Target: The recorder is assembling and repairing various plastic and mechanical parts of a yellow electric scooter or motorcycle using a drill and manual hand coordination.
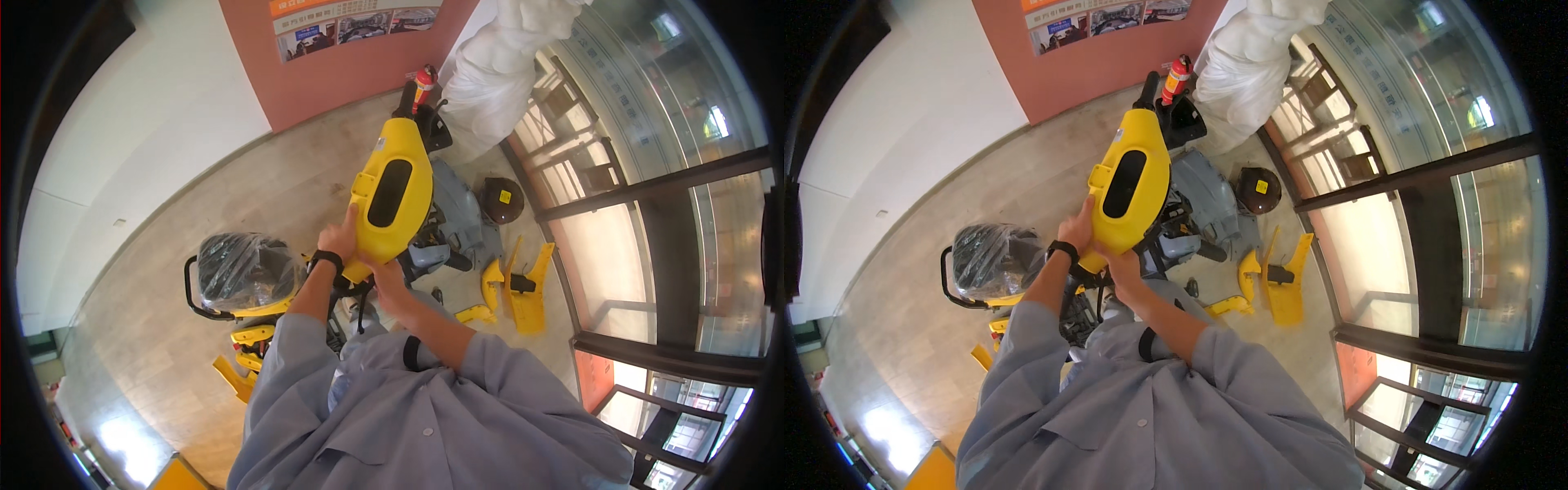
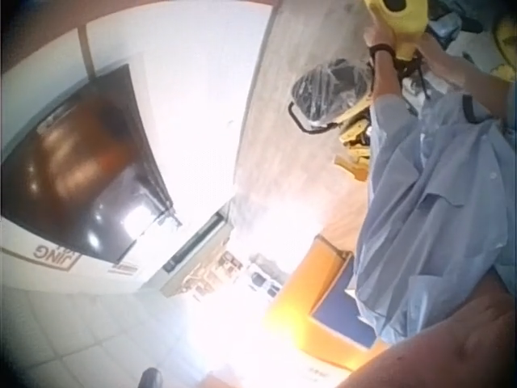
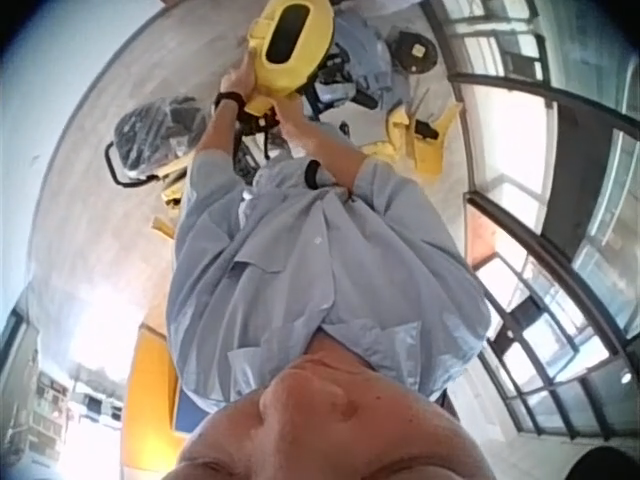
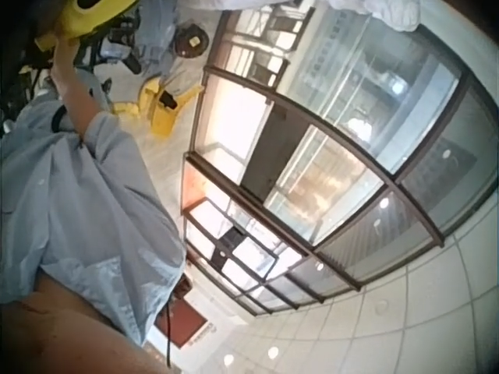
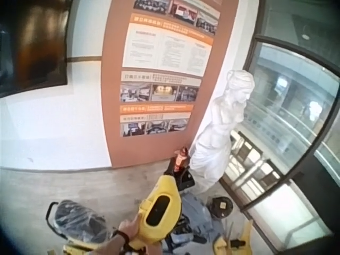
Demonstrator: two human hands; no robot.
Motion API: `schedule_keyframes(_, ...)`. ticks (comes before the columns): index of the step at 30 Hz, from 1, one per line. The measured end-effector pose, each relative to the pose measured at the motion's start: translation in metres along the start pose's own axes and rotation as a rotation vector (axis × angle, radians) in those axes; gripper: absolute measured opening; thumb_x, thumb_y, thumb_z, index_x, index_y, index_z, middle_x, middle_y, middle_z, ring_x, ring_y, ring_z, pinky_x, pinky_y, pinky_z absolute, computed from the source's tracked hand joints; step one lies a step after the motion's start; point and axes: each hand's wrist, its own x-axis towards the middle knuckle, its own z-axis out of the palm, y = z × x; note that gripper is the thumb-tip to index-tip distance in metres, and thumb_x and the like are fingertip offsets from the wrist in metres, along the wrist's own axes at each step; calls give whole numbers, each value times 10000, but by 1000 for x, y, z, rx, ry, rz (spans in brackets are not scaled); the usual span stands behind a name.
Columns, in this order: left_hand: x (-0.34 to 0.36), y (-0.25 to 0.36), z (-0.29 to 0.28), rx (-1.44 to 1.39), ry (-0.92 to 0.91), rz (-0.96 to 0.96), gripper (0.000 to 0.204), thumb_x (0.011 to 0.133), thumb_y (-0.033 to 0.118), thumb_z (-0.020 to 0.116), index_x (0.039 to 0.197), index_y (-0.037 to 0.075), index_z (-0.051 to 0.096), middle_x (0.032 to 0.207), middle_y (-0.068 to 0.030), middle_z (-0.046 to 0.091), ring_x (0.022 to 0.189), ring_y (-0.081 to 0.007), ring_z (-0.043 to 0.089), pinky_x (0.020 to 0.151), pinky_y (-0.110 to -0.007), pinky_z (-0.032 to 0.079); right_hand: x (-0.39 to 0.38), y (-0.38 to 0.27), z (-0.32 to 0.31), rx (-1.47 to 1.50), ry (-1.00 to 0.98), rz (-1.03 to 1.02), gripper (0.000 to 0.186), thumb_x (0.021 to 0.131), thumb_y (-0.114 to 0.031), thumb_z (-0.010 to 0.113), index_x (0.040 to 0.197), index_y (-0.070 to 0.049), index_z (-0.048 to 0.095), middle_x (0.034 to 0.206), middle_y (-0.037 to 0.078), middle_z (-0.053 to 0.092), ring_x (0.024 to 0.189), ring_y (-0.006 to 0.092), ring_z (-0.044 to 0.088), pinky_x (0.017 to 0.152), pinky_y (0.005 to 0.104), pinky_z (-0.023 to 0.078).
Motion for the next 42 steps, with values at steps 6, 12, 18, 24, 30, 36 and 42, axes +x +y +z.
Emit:
schedule_keyframes(6,-17,35,-31,-203,72,-291,576,948,520,373,1289,85,538,981,-278,665,972,-450,635,857,-498,503,11,-2,-13,-160,5,-35,303,813,-226,776,1028,-80,620,855,3,633,646,71,564,530,221,400)
schedule_keyframes(12,-55,19,-11,-219,271,-129,558,911,514,461,1045,-1,626,977,-279,662,958,-466,618,851,-522,480,-2,-8,-5,-85,-31,17,378,790,-188,782,1101,-78,598,872,-5,634,693,91,586,549,238,435)
schedule_keyframes(18,-63,29,-14,-265,336,-168,456,936,426,485,1055,2,605,968,-285,648,949,-478,601,797,-512,474,4,2,-6,-120,-3,-94,473,760,-276,812,1120,-35,623,982,45,672,872,144,627,719,297,495)
schedule_keyframes(24,-83,58,-18,-433,297,-128,417,1013,325,437,1217,-21,548,1087,-191,630,984,-283,610,831,-394,460,9,-11,-4,-203,135,-28,729,623,-430,866,1159,-20,594,1049,135,696,999,236,676,829,320,524)
schedule_keyframes(30,-109,30,-18,-531,305,-260,554,1031,431,339,1381,10,424,1327,-133,507,1215,-223,486,1025,-343,379,-4,-33,-4,-163,61,74,830,594,-486,857,1187,-5,532,1026,164,692,953,279,688,796,357,544)
schedule_keyframes(36,-107,23,-21,-664,231,-410,491,1037,441,324,1295,57,489,1217,-63,560,1117,-156,522,947,-315,424,-4,-21,-8,-49,113,-28,740,650,-411,843,1175,-13,506,1059,162,657,992,310,654,837,383,524)
schedule_keyframes(42,-105,12,-9,-649,293,-373,454,1046,396,332,1272,35,491,1193,-70,552,1065,-153,516,941,-301,419,3,-10,-9,-62,83,-89,765,656,-415,841,1210,-9,503,1035,166,653,987,319,649,835,396,522)
